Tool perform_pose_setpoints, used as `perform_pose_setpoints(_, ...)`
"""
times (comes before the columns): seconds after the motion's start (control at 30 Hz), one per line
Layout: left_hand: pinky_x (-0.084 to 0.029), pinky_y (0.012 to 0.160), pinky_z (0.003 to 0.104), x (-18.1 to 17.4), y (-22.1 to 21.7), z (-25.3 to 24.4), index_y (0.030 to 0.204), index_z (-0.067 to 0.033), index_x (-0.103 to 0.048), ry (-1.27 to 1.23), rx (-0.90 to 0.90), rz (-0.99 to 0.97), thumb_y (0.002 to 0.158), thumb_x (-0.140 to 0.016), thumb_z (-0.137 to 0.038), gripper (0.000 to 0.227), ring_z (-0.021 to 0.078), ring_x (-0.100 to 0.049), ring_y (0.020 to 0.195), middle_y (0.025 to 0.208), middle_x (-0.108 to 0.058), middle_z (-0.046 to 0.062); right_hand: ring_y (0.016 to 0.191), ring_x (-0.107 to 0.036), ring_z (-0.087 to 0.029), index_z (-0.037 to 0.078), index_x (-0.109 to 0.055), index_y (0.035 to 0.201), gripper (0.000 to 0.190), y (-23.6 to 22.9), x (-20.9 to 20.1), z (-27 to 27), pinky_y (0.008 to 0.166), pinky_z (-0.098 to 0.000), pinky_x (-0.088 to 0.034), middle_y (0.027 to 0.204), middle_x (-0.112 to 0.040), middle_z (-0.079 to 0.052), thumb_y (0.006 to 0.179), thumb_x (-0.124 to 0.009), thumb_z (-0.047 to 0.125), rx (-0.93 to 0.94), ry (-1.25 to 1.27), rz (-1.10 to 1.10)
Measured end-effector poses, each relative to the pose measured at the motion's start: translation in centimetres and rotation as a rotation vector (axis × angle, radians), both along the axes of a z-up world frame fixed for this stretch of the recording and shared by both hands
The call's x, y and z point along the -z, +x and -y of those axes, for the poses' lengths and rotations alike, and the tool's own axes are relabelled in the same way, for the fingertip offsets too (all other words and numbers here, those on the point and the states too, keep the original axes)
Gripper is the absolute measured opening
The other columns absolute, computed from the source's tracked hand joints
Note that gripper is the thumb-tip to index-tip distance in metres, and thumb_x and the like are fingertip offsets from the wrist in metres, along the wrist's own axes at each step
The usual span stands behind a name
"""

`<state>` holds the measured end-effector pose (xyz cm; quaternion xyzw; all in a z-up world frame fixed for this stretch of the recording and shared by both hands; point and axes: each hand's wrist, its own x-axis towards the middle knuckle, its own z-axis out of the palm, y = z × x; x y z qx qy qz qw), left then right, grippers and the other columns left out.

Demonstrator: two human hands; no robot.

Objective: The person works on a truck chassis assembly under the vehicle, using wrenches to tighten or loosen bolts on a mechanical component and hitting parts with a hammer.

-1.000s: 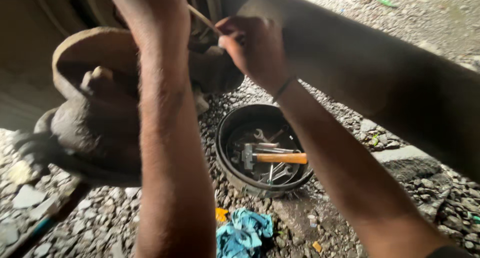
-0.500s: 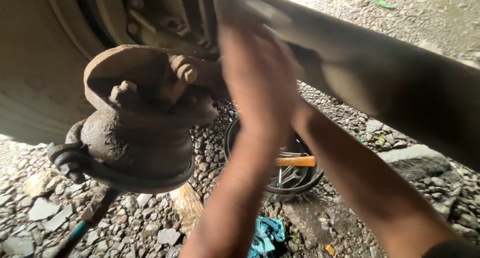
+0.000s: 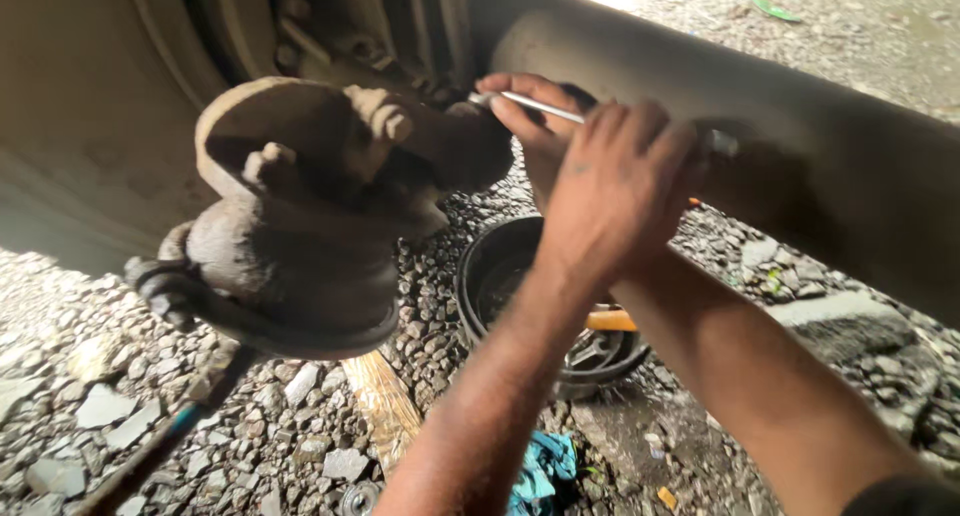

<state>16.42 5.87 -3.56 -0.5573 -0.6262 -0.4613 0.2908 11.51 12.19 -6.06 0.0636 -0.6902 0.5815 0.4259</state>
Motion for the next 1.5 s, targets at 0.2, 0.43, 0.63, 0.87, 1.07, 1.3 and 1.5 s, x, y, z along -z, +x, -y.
perform_pose_setpoints(0.2,-0.048,0.102,0.047,-0.9,-1.1,-0.5,0.108,-0.0168,-0.070,0.037,0.045,0.036,0.097,-0.068,-0.032,0.019,0.0271,-0.064,0.102,0.100,-0.064,0.004,0.108,-0.066,-0.013,0.002,-0.070,0.112,0.013,-1.1,-0.2,-0.7,0.103,-0.0270,-0.049,0.110,-0.074,-0.005,0.102,-0.066,0.009,0.006,0.072,0.059)
perform_pose_setpoints(0.43,-0.049,0.085,0.053,-2.3,-1.7,-0.6,0.106,-0.0081,-0.068,0.098,-0.041,-0.148,0.087,-0.068,-0.018,0.022,0.0336,-0.064,0.095,0.097,-0.065,0.011,0.113,-0.068,-0.013,0.006,-0.066,0.120,0.018,-1.4,-0.9,-2.3,0.102,-0.0303,-0.057,0.118,-0.069,-0.002,0.104,-0.062,0.012,-0.011,-0.006,-0.016)
perform_pose_setpoints(0.63,-0.047,0.073,0.039,-5.5,-12.7,5.7,0.110,-0.0034,-0.056,0.545,-0.074,0.133,0.106,-0.048,-0.006,0.009,0.0272,-0.057,0.083,0.096,-0.059,0.013,0.090,-0.079,-0.019,0.009,-0.079,0.109,0.018,-2.6,-3.0,-3.5,0.083,-0.0329,-0.062,0.099,-0.081,-0.011,0.094,-0.074,0.017,0.326,0.656,0.093)
perform_pose_setpoints(0.87,-0.037,0.060,0.033,-4.4,-16.4,7.1,0.106,-0.0021,-0.061,0.949,0.660,0.739,0.112,-0.044,-0.020,0.026,0.0146,-0.045,0.060,0.071,-0.054,0.006,0.077,-0.076,-0.024,0.012,-0.082,0.100,0.012,-1.6,-4.7,-2.3,0.076,-0.0364,-0.059,0.088,-0.079,-0.010,0.089,-0.078,0.013,0.388,0.855,0.133)
perform_pose_setpoints(1.07,-0.035,0.058,0.029,-4.9,-16.2,5.7,0.092,-0.0008,-0.054,0.814,0.304,0.526,0.120,-0.048,-0.018,0.033,0.0096,-0.037,0.061,0.070,-0.047,0.001,0.082,-0.079,-0.020,0.008,-0.078,0.106,0.016,-1.3,-4.3,-2.2,0.075,-0.0319,-0.062,0.090,-0.079,-0.011,0.091,-0.078,0.014,0.320,0.710,0.017)
perform_pose_setpoints(1.3,-0.040,0.060,0.030,-2.9,-17.5,3.6,0.098,0.0005,-0.056,0.961,0.231,0.544,0.116,-0.051,-0.012,0.022,0.0101,-0.039,0.064,0.075,-0.049,0.001,0.079,-0.080,-0.019,0.008,-0.077,0.110,0.017,-1.5,-3.3,-2.1,0.070,-0.0297,-0.061,0.092,-0.079,-0.010,0.094,-0.075,0.013,0.353,0.685,0.096)
perform_pose_setpoints(1.5,-0.033,0.061,0.031,-3.7,-15.5,3.5,0.099,0.0010,-0.053,1.037,0.677,0.571,0.119,-0.047,-0.010,0.024,0.0136,-0.038,0.062,0.073,-0.046,0.004,0.073,-0.078,-0.022,0.011,-0.078,0.107,0.017,-1.7,-3.2,-2.4,0.065,-0.0311,-0.058,0.090,-0.079,-0.010,0.090,-0.076,0.013,0.399,0.700,0.068)
